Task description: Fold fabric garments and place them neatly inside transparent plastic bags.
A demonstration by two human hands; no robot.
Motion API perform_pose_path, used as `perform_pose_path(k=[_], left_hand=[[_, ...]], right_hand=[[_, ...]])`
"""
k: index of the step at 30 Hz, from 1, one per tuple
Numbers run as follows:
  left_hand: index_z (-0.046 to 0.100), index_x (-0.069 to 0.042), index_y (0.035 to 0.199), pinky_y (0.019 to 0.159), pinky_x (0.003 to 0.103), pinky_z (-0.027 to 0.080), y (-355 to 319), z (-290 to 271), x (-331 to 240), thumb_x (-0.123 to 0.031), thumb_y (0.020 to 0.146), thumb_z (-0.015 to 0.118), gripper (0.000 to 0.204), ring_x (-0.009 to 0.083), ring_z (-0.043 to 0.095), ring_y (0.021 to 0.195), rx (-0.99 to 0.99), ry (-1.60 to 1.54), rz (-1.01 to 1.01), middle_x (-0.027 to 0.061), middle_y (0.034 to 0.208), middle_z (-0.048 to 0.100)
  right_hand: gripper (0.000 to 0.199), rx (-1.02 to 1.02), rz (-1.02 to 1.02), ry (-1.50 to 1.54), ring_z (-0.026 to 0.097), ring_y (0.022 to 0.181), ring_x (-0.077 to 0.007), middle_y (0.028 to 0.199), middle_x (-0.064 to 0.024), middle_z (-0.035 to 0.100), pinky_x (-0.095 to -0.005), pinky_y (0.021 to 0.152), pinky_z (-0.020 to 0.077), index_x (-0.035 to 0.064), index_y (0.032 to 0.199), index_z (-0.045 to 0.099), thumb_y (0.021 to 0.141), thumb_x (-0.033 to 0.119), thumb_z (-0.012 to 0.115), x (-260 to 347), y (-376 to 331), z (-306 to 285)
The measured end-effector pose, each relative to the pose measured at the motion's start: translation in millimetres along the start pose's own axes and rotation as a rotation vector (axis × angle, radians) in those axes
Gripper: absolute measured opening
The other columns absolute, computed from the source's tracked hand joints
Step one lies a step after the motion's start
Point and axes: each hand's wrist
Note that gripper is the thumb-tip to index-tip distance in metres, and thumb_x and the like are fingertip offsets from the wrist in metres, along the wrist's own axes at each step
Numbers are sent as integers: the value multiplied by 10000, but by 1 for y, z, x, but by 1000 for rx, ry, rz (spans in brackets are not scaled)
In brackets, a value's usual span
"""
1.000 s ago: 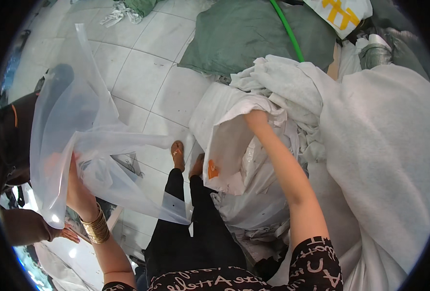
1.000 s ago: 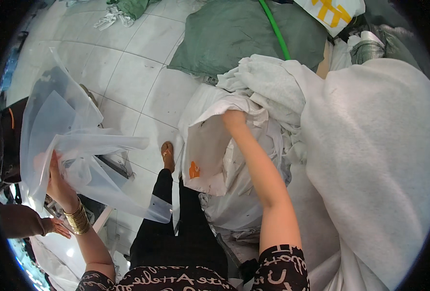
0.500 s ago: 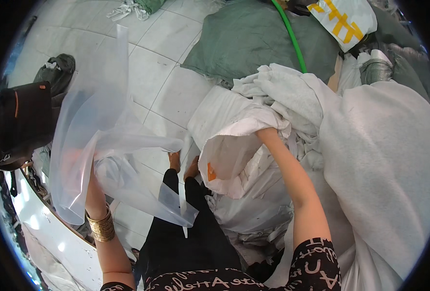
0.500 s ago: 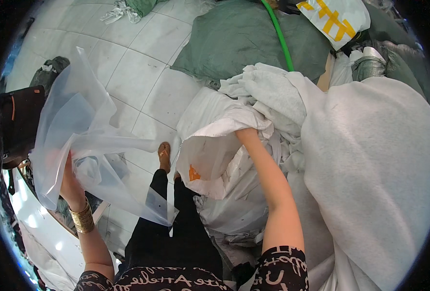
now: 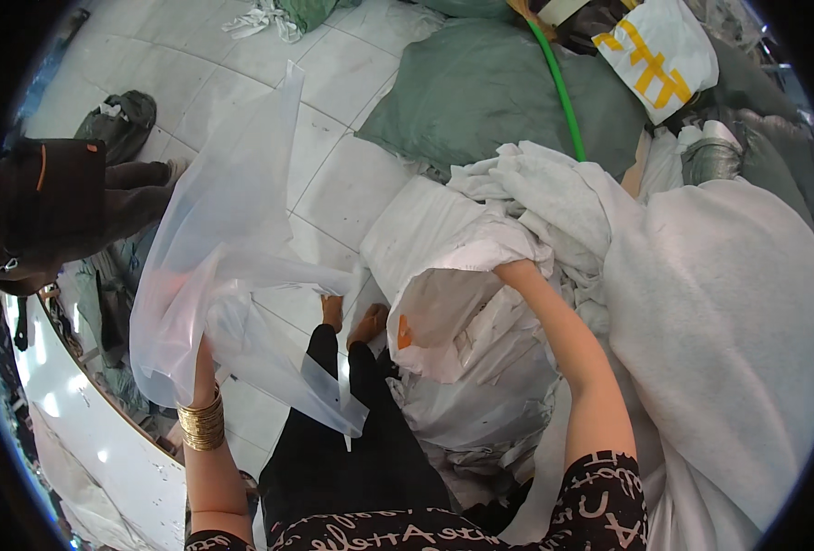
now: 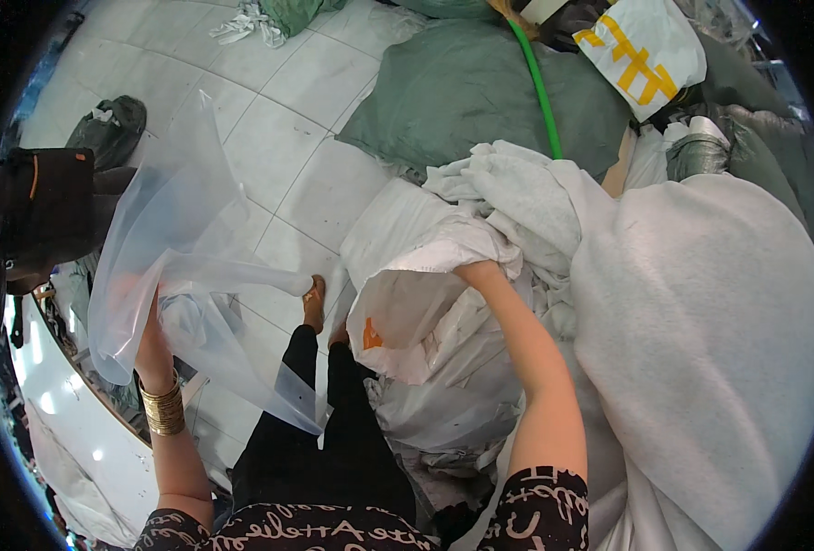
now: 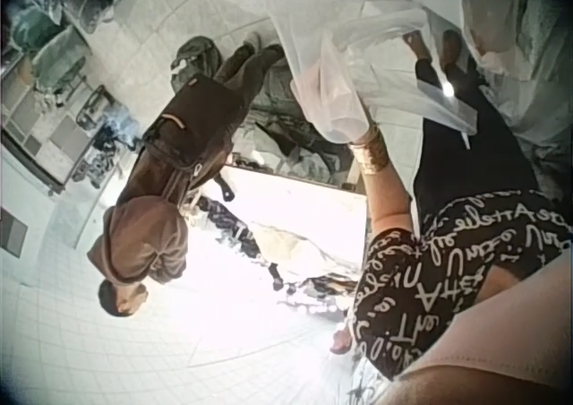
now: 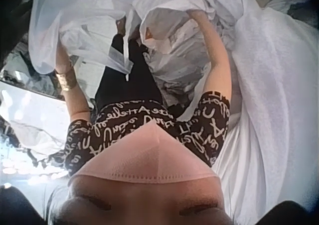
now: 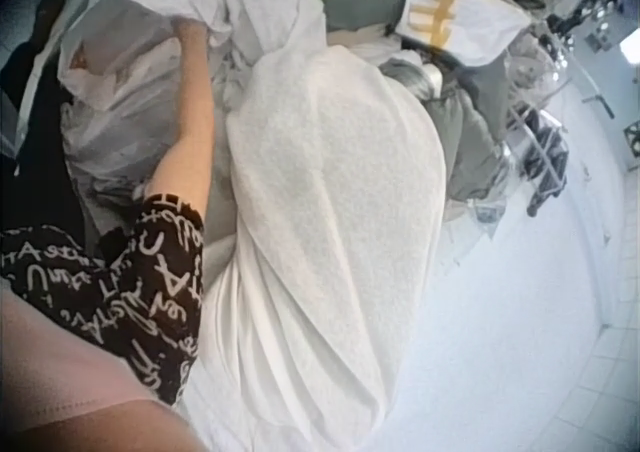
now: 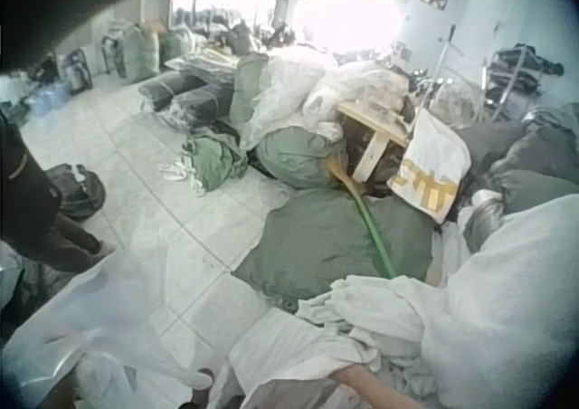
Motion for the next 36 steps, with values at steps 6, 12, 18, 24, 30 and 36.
perform_pose_path(k=[6, 12, 18, 24, 30, 36], left_hand=[[624, 8, 958, 740, 249, 464, -9, 2, -14, -35, 841, 633, 125, 152, 571, 812, 27, -53, -19, 58, 912, 604], [621, 6, 974, 761, 251, 466, -18, 7, 4, -40, 844, 633, 138, 154, 575, 827, 44, -50, -22, 59, 924, 607], [618, 4, 987, 778, 253, 467, -28, 9, -1, -45, 847, 632, 149, 156, 578, 840, 50, -71, -50, 60, 934, 609], [556, 50, 917, 676, 287, 448, -43, -10, 46, -70, 811, 556, 160, 204, 537, 732, 48, 330, 352, 81, 819, 498], [594, 3, 890, 658, 334, 450, -11, -38, -65, -125, 726, 632, 211, 256, 548, 738, 205, -102, -204, 103, 830, 535], [606, 12, 935, 722, 298, 442, -37, -85, -40, -107, 797, 606, 182, 215, 552, 798, 138, -14, -64, 89, 833, 568]], right_hand=[[418, -60, -15, 8, 393, 1258, -274, 1318, -124, 472, -404, 1072, 270, 111, 1238, 509, 867, 301, 481, -4, -6, -12], [355, -274, -70, 17, 437, 1219, -265, 1256, -131, 518, -408, 1051, 303, 103, 1160, 561, 855, 272, 494, -9, -11, 21], [253, 6, -78, -134, 484, 1158, -242, 1164, -117, 566, -397, 1000, 351, 93, 1015, 616, 815, 221, 526, -6, -34, 7], [118, -142, -235, -300, 516, 952, -205, 935, -38, 558, -342, 846, 392, 80, 788, 610, 677, 119, 610, 55, -61, -72], [100, -339, -68, -182, 507, 914, -239, 859, -59, 534, -365, 816, 373, 67, 735, 573, 648, 76, 621, 42, -85, -100], [92, -443, -15, -136, 512, 909, -262, 853, -74, 544, -390, 822, 374, 56, 724, 575, 641, 36, 608, 39, -105, -168]])
Point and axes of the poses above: each hand's wrist, its own y-axis towards the middle knuckle, its own z-axis out of the palm, x = y × z
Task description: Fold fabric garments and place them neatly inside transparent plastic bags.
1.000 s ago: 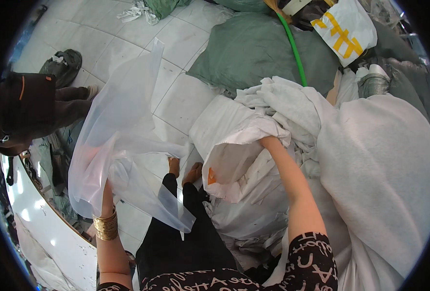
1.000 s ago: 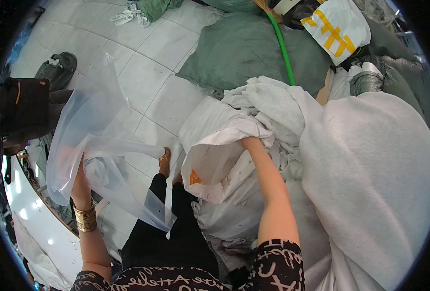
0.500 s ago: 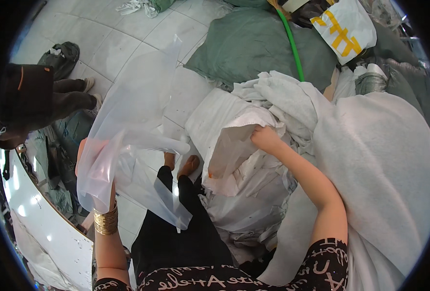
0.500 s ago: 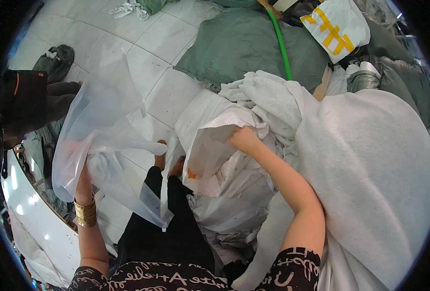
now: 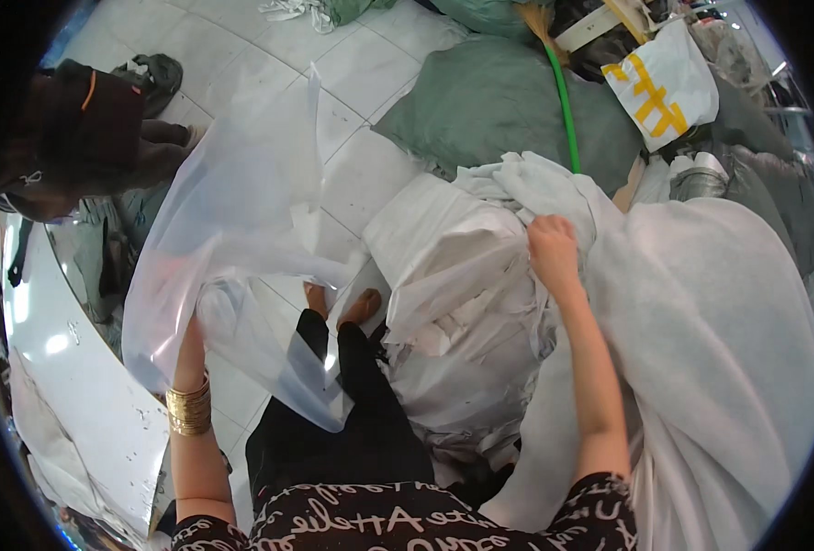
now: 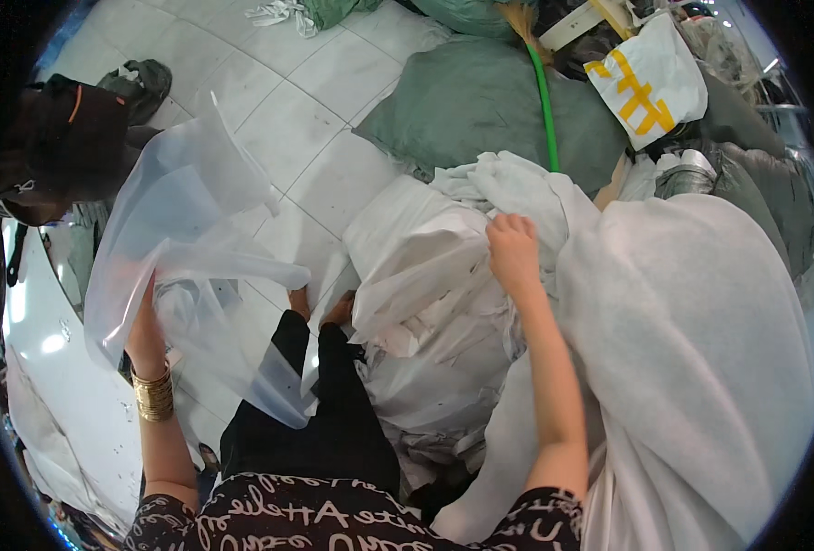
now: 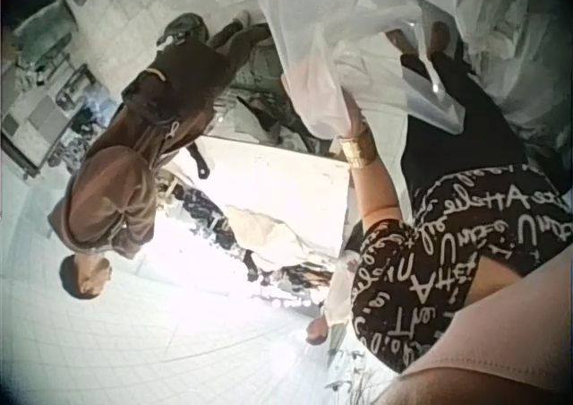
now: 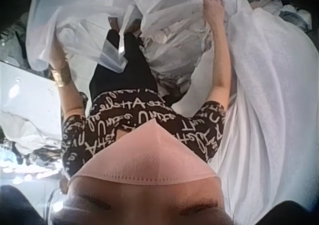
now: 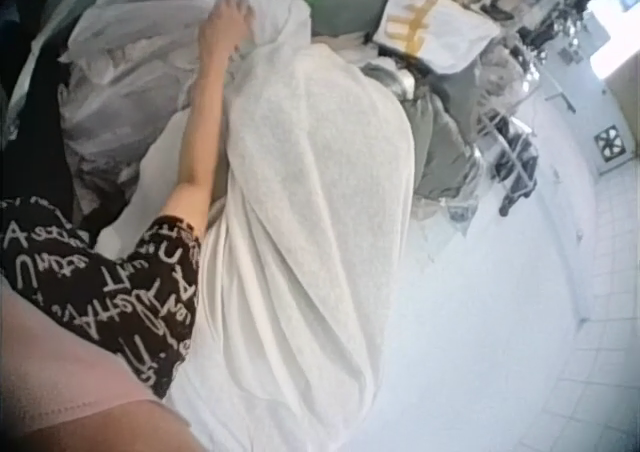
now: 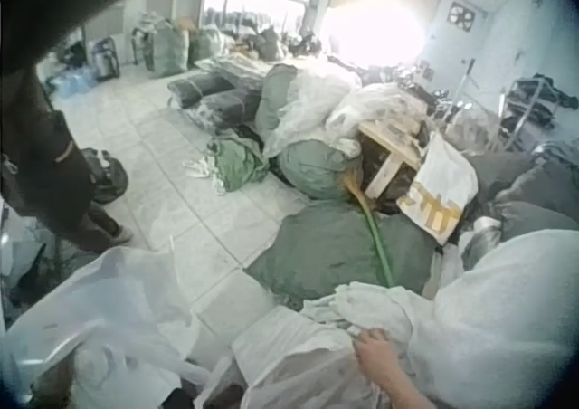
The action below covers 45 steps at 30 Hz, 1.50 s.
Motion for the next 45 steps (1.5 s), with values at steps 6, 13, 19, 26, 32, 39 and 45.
perform_pose_path(k=[6, 13, 19, 26, 32, 39, 45], left_hand=[[619, 16, 984, 781, 274, 445, -8, -44, 20, -96, 872, 571, 165, 174, 562, 856, -112, 29, 53, 73, 868, 602], [658, -23, 924, 691, 283, 494, -71, -165, 45, -53, 804, 600, 137, 181, 611, 750, -137, -122, -146, 73, 890, 642], [580, -84, 1124, 651, 324, 498, -166, -266, 1, -230, 719, 736, 459, 232, 650, 787, 491, -241, -141, 67, 1259, 557], [493, -135, 1259, 707, 355, 498, -377, -348, 40, -207, 760, 675, 536, 276, 648, 756, -7, -346, -322, 129, 854, 668], [610, -75, 1059, 682, 302, 489, -538, -406, 71, -161, 770, 647, 304, 200, 637, 724, -713, -356, -544, 112, 850, 665], [643, -16, 951, 641, 243, 480, -717, -481, 77, -113, 740, 689, 236, 91, 591, 692, -1295, -225, -758, 23, 782, 651], [586, -52, 1068, 611, 226, 453, -843, -531, 50, -167, 778, 705, 334, 89, 578, 747, -2216, 24, -883, 25, 911, 638]], right_hand=[[165, -385, 128, 272, 551, 836, -230, 859, -59, 606, -338, 791, 405, 38, 776, 519, 681, -12, 644, 12, 33, -151], [82, -245, 64, 1124, 576, 736, -92, 810, -61, 625, -214, 699, 435, 31, 810, 517, 834, 5, 590, 174, 83, -249], [51, 577, -604, 1066, 588, 641, -84, 757, -40, 621, -236, 597, 467, 44, 836, 574, 825, 32, 623, 441, 49, -252], [81, 1282, -1241, 997, 591, 663, -95, 773, -48, 625, -227, 606, 473, 19, 891, 558, 856, 61, 618, 744, -71, -254], [189, 1366, -1217, 1091, 556, 691, -67, 796, -45, 592, -175, 561, 417, -5, 928, 556, 771, -67, 641, 910, -167, -246], [238, 1571, -1402, 876, 491, 632, -32, 794, -20, 590, -160, 541, 367, 1, 1032, 582, 800, -20, 631, 1056, -250, -220], [134, 1638, -1480, 704, 506, 658, -32, 793, -1, 597, -182, 577, 391, 13, 989, 615, 864, 54, 591, 1175, -326, -193]])
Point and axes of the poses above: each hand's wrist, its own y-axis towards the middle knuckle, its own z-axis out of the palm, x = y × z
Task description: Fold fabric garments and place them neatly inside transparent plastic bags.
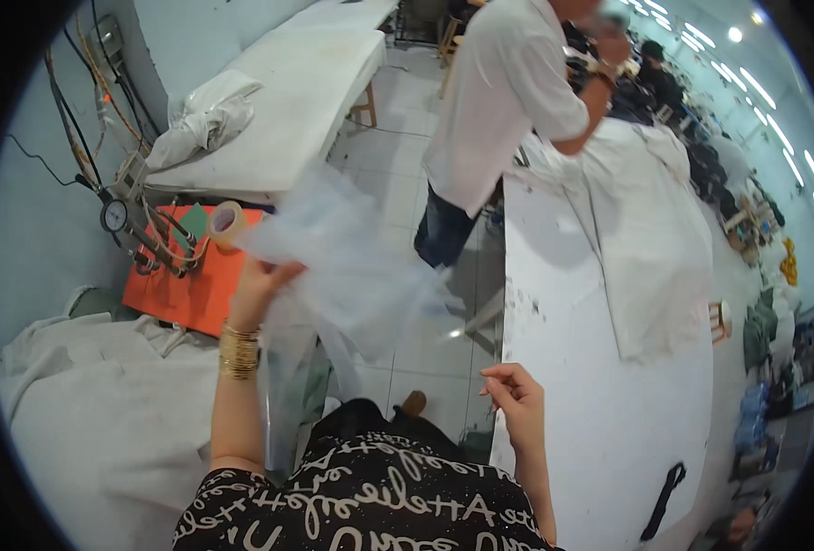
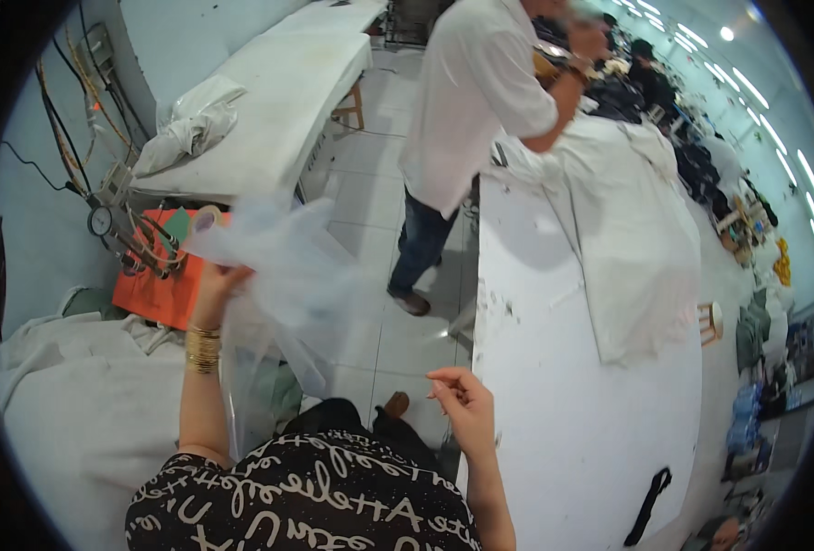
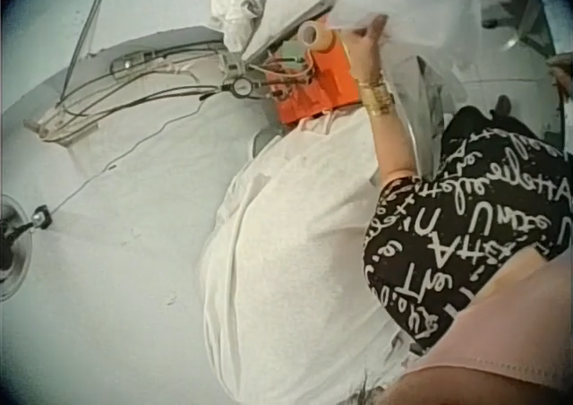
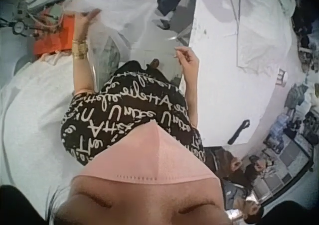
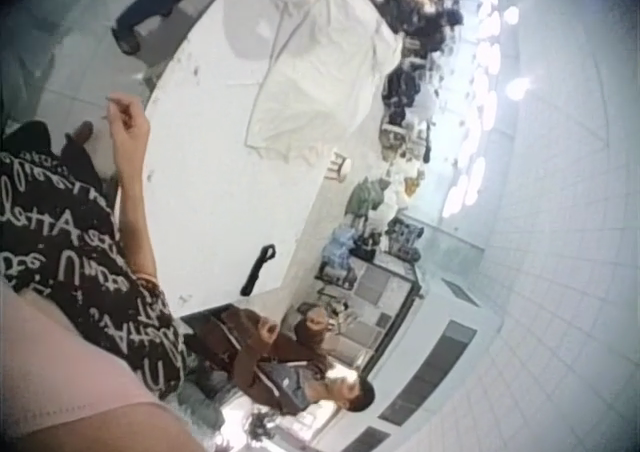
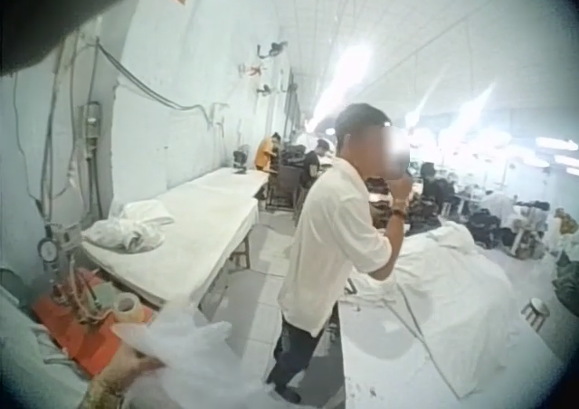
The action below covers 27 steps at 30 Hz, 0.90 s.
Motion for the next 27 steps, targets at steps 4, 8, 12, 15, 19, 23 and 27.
perform_pose_path(k=[4, 8, 12, 15, 19, 23, 27], left_hand=[[612, -43, 979, 577, 204, 420, 89, -74, 18, -227, 815, 684, 256, 59, 533, 682, -284, 105, 12, -11, 838, 595], [614, -38, 932, 551, 190, 403, 193, -82, 36, -265, 853, 651, 243, 39, 507, 657, -564, -126, 131, -38, 799, 556], [618, -24, 982, 612, 202, 427, 317, -94, 84, -272, 894, 599, 264, 44, 525, 710, -447, -558, 186, -26, 848, 581], [625, -9, 1037, 685, 216, 439, 405, -50, 95, -256, 892, 600, 288, 59, 540, 789, -441, -420, 161, 1, 888, 604], [635, -1, 1005, 688, 226, 438, 479, 5, 73, -243, 845, 664, 292, 69, 544, 784, -348, -212, 8, 15, 896, 625], [634, -2, 968, 645, 224, 431, 541, 48, 80, -218, 820, 693, 269, 77, 543, 707, -284, -128, 7, 14, 837, 635], [635, 8, 970, 626, 230, 433, 620, 87, 109, -194, 814, 691, 261, 81, 545, 690, -140, -114, 7, 20, 812, 637]], right_hand=[[138, 160, 81, -90, 545, 709, -35, 777, 9, 603, -181, 588, 413, 33, 990, 627, 901, 112, 558, 11, 97, 19], [145, 271, 59, -152, 549, 707, -44, 775, 11, 609, -187, 605, 425, 47, 998, 630, 902, 132, 563, 21, 192, 45], [138, 288, -17, -242, 549, 717, -52, 796, -9, 611, -192, 611, 434, 26, 988, 625, 905, 110, 553, 27, 286, 93], [143, 309, 3, -203, 548, 718, -52, 795, -16, 615, -195, 623, 440, 22, 992, 625, 906, 107, 549, 40, 342, 106], [152, 301, 86, -191, 547, 714, -59, 794, -19, 620, -206, 639, 447, 17, 1003, 625, 904, 103, 548, 64, 396, 125], [145, 168, 106, -139, 575, 728, -61, 791, -49, 623, -208, 650, 456, 14, 1006, 620, 895, 90, 565, 73, 448, 130], [150, 94, 68, -146, 574, 731, -61, 796, -47, 627, -209, 669, 460, 11, 1007, 620, 895, 95, 565, 80, 496, 136]])
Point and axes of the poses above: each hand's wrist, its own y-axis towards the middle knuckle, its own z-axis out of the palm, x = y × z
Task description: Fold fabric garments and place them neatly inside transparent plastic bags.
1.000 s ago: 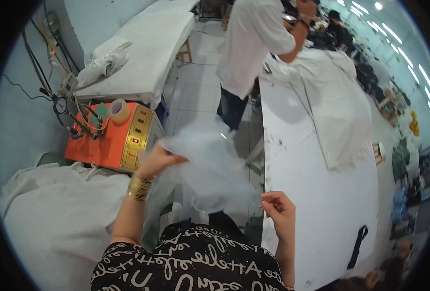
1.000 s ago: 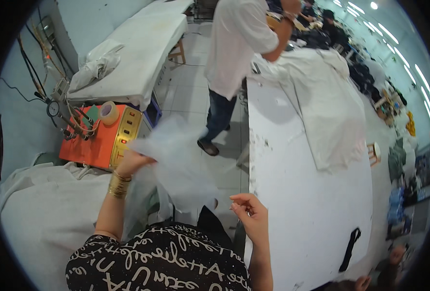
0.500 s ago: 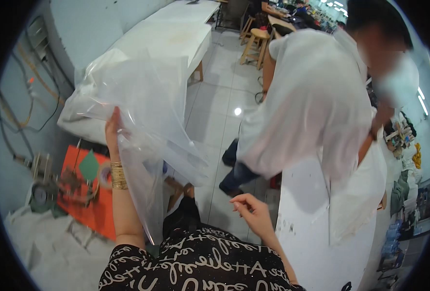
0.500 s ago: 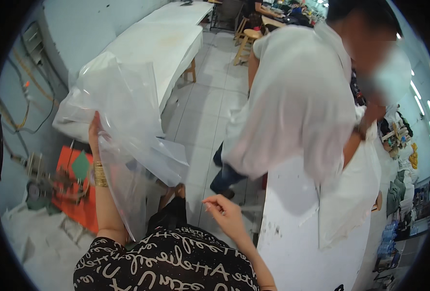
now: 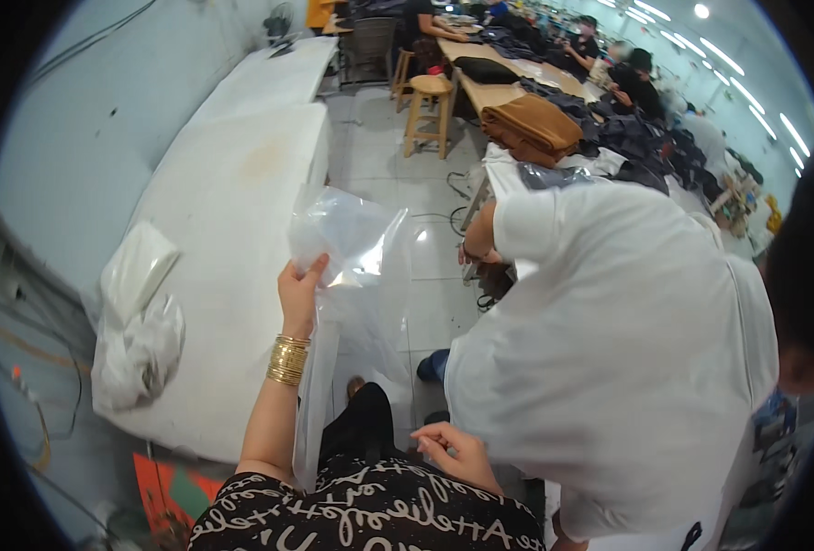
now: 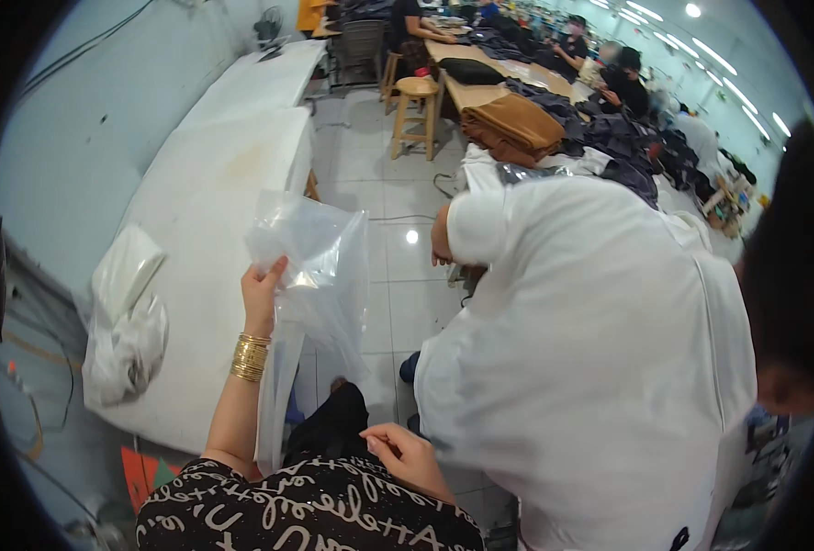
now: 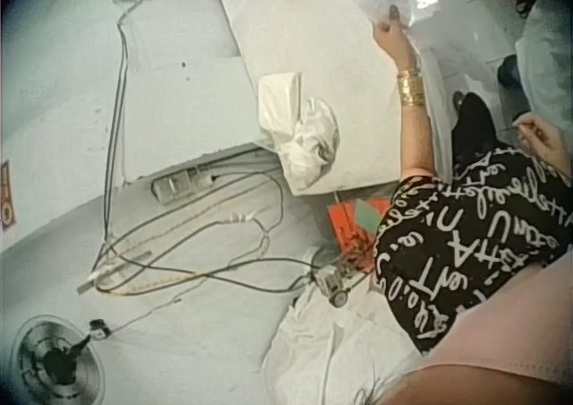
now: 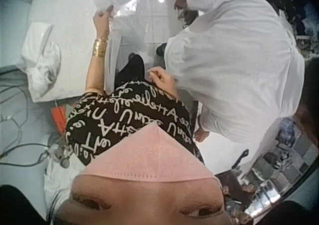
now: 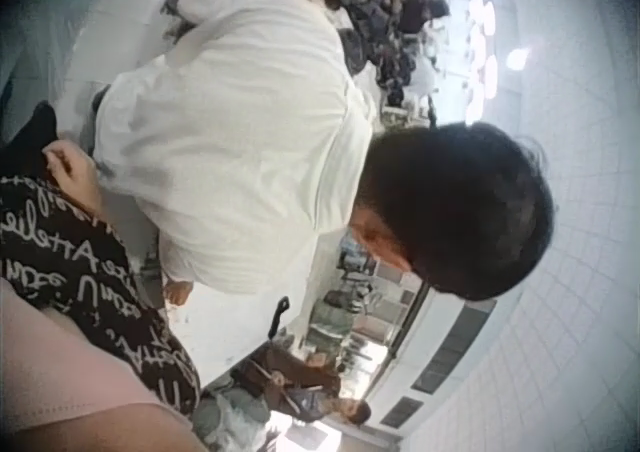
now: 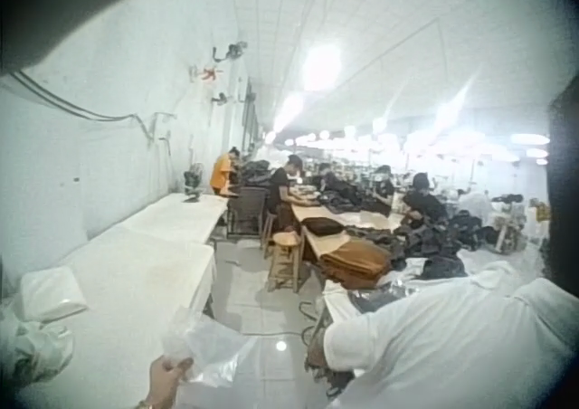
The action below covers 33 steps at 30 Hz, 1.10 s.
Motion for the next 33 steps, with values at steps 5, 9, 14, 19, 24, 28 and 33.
perform_pose_path(k=[5, 9, 14, 19, 24, 28, 33], left_hand=[[638, 8, 968, 618, 227, 425, 123, 72, 42, -196, 807, 695, 266, 80, 538, 681, 196, 17, 7, 20, 807, 636], [644, 0, 945, 603, 217, 405, 237, 108, 42, -197, 810, 698, 245, 67, 516, 662, 288, 25, 36, 7, 795, 628], [645, 3, 924, 606, 212, 400, 379, 121, 26, -181, 813, 694, 220, 59, 511, 678, 257, -87, 23, -7, 817, 628], [650, -28, 925, 574, 198, 387, 466, 155, 18, -209, 821, 675, 210, 41, 501, 655, 278, -167, -10, -22, 792, 616], [650, -90, 891, 500, 184, 340, 531, 218, 46, -285, 818, 685, 211, 8, 459, 582, 811, 24, -250, -77, 701, 562], [646, -95, 876, 496, 180, 327, 580, 299, 67, -301, 819, 687, 218, 7, 453, 575, 951, 51, -327, -80, 689, 556], [622, -70, 932, 531, 195, 379, 657, 401, 82, -266, 826, 685, 232, 26, 488, 610, 763, 74, -335, -58, 732, 576]], right_hand=[[151, -203, 56, 54, 571, 722, -59, 784, -35, 634, -208, 661, 456, 23, 1001, 628, 894, 112, 570, 3, 87, -10], [138, -358, 38, 139, 587, 727, -61, 770, -37, 638, -198, 638, 445, 5, 975, 629, 892, 96, 567, 31, 197, -13], [127, -377, -16, 46, 561, 711, -66, 784, -28, 629, -196, 651, 440, 7, 974, 626, 892, 78, 560, 94, 333, -27], [546, -447, -124, -229, 505, 1052, -159, 1195, -87, 517, -286, 852, 419, 57, 1244, 482, 759, 145, 717, 110, 458, -70], [934, -525, -284, -320, 290, 1292, -292, 1392, -182, 296, -387, 1049, 275, 12, 1397, 243, 677, 251, 789, 111, 600, -135], [1000, -267, -187, 52, 333, 1283, -290, 1373, -204, 346, -375, 1046, 288, -24, 1389, 230, 645, 297, 817, 106, 708, -172], [795, -233, -168, 173, 516, 1100, -235, 1192, -168, 543, -337, 942, 400, -20, 1327, 355, 714, 278, 765, 138, 835, -205]])
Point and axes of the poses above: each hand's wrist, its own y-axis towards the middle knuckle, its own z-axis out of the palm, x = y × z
